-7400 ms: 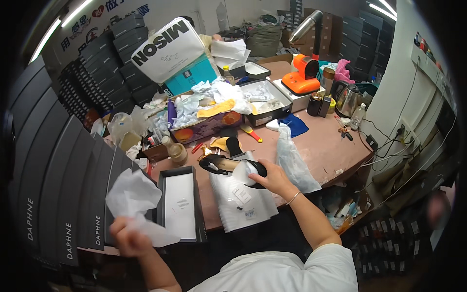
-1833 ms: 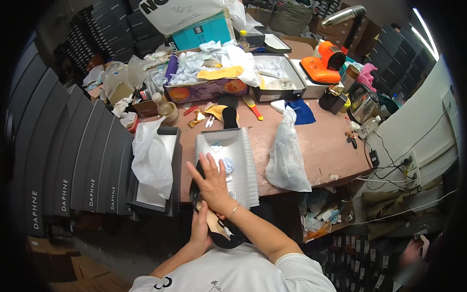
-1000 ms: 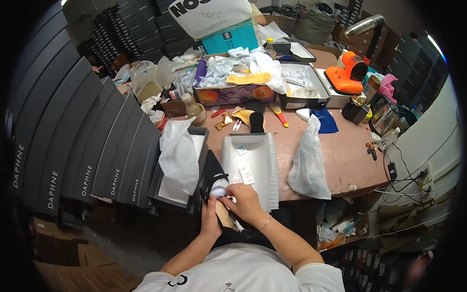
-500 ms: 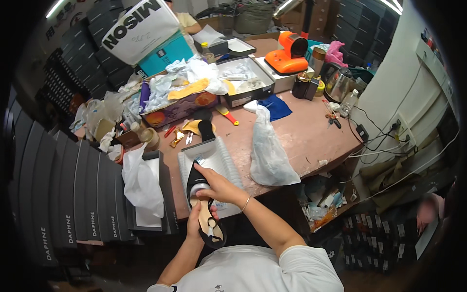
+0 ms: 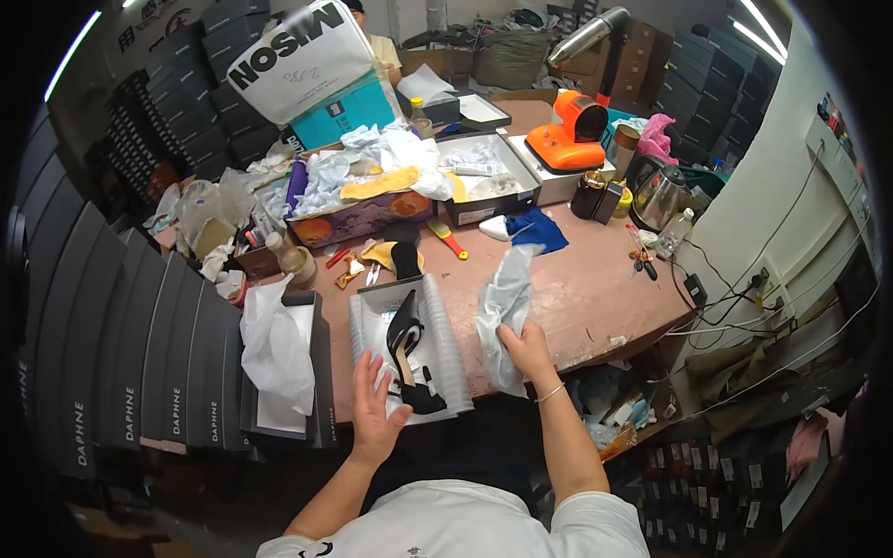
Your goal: Inspecting high-heeled shoes and packing them into boxes with protective paper.
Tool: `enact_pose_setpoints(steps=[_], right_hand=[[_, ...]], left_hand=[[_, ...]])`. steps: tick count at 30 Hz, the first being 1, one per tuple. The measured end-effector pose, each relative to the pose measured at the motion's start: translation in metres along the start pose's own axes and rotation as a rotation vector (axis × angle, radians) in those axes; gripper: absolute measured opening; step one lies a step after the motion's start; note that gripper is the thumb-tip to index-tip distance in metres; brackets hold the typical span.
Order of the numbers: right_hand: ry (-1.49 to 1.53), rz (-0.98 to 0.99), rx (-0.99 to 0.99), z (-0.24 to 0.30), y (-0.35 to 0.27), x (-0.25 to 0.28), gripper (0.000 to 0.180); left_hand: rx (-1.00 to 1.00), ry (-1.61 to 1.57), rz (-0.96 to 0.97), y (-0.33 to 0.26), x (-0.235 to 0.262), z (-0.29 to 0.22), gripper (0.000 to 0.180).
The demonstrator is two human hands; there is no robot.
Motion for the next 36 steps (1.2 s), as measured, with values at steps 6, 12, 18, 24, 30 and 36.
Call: enact_pose_setpoints(steps=[6, 12, 18, 24, 30, 36], right_hand=[[-0.082, 0.442, 0.173, 0.127, -0.092, -0.130, 0.025], [-0.403, 0.160, 0.989, 0.258, -0.090, -0.131, 0.041], [-0.201, 0.703, 0.843, 0.204, -0.192, -0.210, 0.030], [-0.453, 0.238, 0.971, 0.265, -0.098, -0.122, 0.048], [-0.602, 0.791, 0.823, 0.197, -0.101, -0.171, 0.056], [-0.133, 0.296, 0.476, 0.132, -0.046, -0.121, 0.049]], left_hand=[[0.298, -0.362, -0.182, -0.011, 0.010, 0.032, 0.072], [0.165, -0.253, -0.330, -0.028, 0.097, 0.022, 0.032], [0.331, -0.557, -0.372, -0.034, 0.103, 0.054, 0.047], [0.542, -0.376, -0.078, -0.039, 0.190, 0.086, 0.058], [0.618, -0.348, 0.129, -0.003, 0.158, 0.011, 0.069], [0.144, -0.516, -0.711, 0.040, 0.251, -0.058, 0.048]])
Point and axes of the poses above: each hand's wrist, its own y-axis towards the middle knuckle, its own x-axis out of the back of the hand, z = x × y, the point moved 10 cm from there along y, towards the middle knuckle, and after that the axes turned 6 degrees about -z, right-handed, at the moved point
